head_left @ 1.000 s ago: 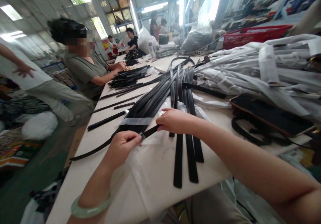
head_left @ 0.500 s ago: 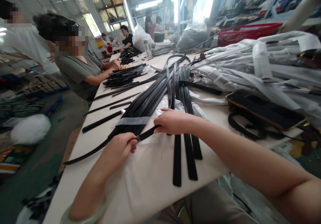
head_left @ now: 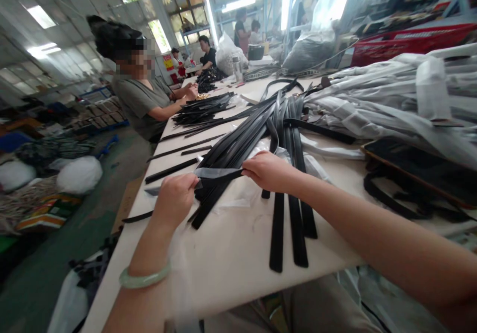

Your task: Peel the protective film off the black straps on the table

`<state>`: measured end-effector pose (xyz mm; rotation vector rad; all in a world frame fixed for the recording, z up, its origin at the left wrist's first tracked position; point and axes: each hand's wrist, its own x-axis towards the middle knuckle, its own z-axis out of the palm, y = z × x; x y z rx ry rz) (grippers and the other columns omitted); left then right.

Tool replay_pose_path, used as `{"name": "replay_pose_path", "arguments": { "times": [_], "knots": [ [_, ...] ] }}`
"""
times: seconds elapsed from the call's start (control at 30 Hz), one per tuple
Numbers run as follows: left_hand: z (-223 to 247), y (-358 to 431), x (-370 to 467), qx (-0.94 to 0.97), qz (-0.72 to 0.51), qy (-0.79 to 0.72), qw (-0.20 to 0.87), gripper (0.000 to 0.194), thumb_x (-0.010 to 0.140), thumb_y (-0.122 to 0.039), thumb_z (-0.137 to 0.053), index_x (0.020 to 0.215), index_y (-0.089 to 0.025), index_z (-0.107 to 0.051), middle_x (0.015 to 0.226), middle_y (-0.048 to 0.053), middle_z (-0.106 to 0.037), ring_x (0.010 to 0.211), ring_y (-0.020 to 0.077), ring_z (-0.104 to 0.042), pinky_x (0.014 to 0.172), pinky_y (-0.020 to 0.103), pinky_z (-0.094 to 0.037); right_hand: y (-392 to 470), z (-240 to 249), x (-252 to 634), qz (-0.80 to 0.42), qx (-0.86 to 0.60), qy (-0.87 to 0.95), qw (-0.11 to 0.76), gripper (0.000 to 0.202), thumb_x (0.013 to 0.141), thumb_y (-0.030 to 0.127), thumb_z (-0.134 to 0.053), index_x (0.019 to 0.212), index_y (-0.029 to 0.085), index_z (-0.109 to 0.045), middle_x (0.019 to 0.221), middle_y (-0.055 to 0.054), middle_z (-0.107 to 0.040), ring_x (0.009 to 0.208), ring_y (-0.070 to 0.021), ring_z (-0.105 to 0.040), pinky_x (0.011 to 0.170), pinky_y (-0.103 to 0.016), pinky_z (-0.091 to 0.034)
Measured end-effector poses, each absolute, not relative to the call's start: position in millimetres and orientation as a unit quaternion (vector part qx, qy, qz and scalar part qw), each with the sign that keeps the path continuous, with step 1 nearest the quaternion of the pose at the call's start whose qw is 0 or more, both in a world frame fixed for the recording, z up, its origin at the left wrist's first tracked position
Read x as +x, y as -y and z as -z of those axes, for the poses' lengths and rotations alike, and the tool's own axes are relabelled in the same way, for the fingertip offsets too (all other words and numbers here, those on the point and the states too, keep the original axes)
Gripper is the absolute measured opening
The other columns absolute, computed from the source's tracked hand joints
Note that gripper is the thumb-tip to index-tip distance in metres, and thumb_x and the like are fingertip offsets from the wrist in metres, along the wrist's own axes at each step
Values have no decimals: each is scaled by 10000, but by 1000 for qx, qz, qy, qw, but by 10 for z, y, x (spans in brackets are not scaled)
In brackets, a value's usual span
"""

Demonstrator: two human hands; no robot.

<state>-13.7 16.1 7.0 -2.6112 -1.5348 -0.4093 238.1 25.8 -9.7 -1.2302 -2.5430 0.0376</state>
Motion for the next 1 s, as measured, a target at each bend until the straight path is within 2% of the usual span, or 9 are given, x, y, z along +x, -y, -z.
{"name": "replay_pose_path", "arguments": {
  "times": [0.13,0.27,0.37,0.43,0.57,0.67,0.7,0.83,1.0],
  "knots": [
    [-59,-102,-92,-864,132,485,44,256,898,-179,-353,717,-207,-533,702,29,-620,752,205,-587,727,318,-370,-213,53,2342,-21,-396,897,193,272,944,261,-428,760,152,-595,689,-62,-655,665,-173,-590,718,-295,-325],
    [-205,-55,-223,-862,123,486,77,224,908,-327,-423,837,-180,-577,821,68,-652,818,231,-593,728,325,-389,-173,24,2421,-20,-427,882,197,326,952,307,-418,746,151,-617,675,-72,-652,642,-182,-583,645,-292,-315],
    [-617,38,-556,-872,12,445,205,286,888,-415,-467,805,-180,-607,784,61,-631,799,230,-559,752,335,-378,-86,61,2374,-71,-369,899,225,247,947,325,-460,966,156,-640,772,-73,-677,717,-193,-602,642,-279,-334],
    [-1010,114,-818,-862,-56,419,281,372,920,-416,-411,728,-181,-625,711,19,-584,780,185,-516,806,332,-347,28,104,2255,-107,-298,919,234,231,935,281,-494,1095,157,-606,834,-78,-685,781,-196,-605,690,-279,-358],
    [-1548,159,-1127,-821,-53,484,298,445,932,-419,-354,819,-101,-643,768,-29,-537,886,126,-455,918,373,-242,215,143,2057,-120,-233,940,220,164,915,160,-481,1029,154,-599,845,-76,-672,797,-188,-596,729,-288,-364],
    [-1325,88,-1058,-786,-21,577,221,384,887,-362,-375,744,-106,-623,778,15,-555,929,171,-505,864,322,-286,179,107,2103,-77,-309,925,207,145,889,100,-461,922,158,-590,800,-61,-661,730,-185,-594,663,-287,-341],
    [-1144,47,-997,-771,-7,599,217,331,846,-354,-421,658,-139,-588,725,36,-571,847,188,-528,785,296,-336,137,85,2151,-58,-347,913,209,147,899,117,-448,912,160,-588,790,-60,-662,705,-187,-594,633,-289,-327],
    [-320,-173,-698,-755,24,624,200,306,858,-289,-445,595,-180,-555,608,30,-596,623,159,-533,599,261,-361,-61,-26,2412,29,-484,843,232,324,968,363,-381,851,180,-621,740,-69,-676,642,-204,-600,551,-297,-258],
    [142,-346,-332,-759,87,616,192,265,893,-305,-445,742,-176,-620,792,90,-675,760,206,-595,650,302,-376,-237,-122,2728,70,-577,773,253,505,907,562,-421,628,190,-618,635,-64,-646,611,-196,-584,522,-293,-231]
  ]
}}
